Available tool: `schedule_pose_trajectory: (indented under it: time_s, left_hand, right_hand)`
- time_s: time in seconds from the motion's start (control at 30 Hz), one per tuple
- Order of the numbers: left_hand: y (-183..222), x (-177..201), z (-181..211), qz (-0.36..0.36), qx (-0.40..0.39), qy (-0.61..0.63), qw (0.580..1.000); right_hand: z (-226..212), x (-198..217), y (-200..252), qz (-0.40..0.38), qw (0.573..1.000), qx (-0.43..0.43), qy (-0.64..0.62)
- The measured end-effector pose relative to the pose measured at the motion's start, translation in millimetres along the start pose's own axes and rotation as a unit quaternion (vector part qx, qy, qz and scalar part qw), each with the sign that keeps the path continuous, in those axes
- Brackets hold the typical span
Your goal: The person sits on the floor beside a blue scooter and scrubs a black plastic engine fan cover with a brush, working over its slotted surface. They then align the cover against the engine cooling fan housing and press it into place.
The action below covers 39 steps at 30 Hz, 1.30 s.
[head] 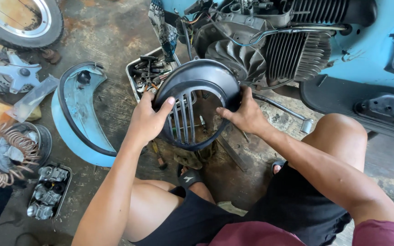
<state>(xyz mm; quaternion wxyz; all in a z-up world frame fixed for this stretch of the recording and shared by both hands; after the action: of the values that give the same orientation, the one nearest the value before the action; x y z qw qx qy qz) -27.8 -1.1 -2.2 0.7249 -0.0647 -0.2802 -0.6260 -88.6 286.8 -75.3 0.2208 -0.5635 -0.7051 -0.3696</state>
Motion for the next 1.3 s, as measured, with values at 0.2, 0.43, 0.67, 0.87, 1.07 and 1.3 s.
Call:
schedule_pose_trajectory:
  time_s: [0.2, 0.43, 0.67, 0.87, 1.07, 1.3]
  left_hand:
    - [6.0, -2.6, 9.5, -0.050, 0.050, -0.118, 0.991]
    - [20.6, -23.7, 36.9, -0.135, 0.045, -0.324, 0.935]
    - [7.2, -58.9, 39.9, -0.217, -0.012, -0.419, 0.881]
    - [-38.5, -86.0, 34.9, -0.203, -0.059, -0.396, 0.894]
    - [-80.5, -129.1, 33.4, -0.167, -0.103, -0.253, 0.947]
    - [-87.8, -156.1, 5.0, -0.184, -0.104, 0.110, 0.971]
  right_hand:
    - [3.3, 3.5, 2.0, -0.004, 0.993, -0.016, 0.119]
    - [15.9, -9.2, -10.0, 0.047, 0.955, 0.036, 0.289]
    - [5.4, -10.4, -9.3, 0.195, 0.846, 0.178, 0.463]
    - [-34.5, 43.3, 19.3, 0.282, 0.733, 0.216, 0.580]
    - [-59.3, 91.7, 24.3, 0.312, 0.639, 0.211, 0.671]
    - [-90.5, 99.7, 30.4, 0.237, 0.641, 0.185, 0.706]
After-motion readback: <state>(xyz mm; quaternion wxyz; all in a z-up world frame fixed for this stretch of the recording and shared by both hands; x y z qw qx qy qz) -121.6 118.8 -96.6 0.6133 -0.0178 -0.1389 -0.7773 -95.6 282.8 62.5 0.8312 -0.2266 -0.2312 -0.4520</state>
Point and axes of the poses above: each hand's wrist, its own y-axis away from the middle knuckle, its own x-axis out of the back of the hand, z = x × y, the point moved 4 cm from there along -y, towards the middle knuckle, and after that the axes turned 10 degrees about y, right-handed, at the moved point
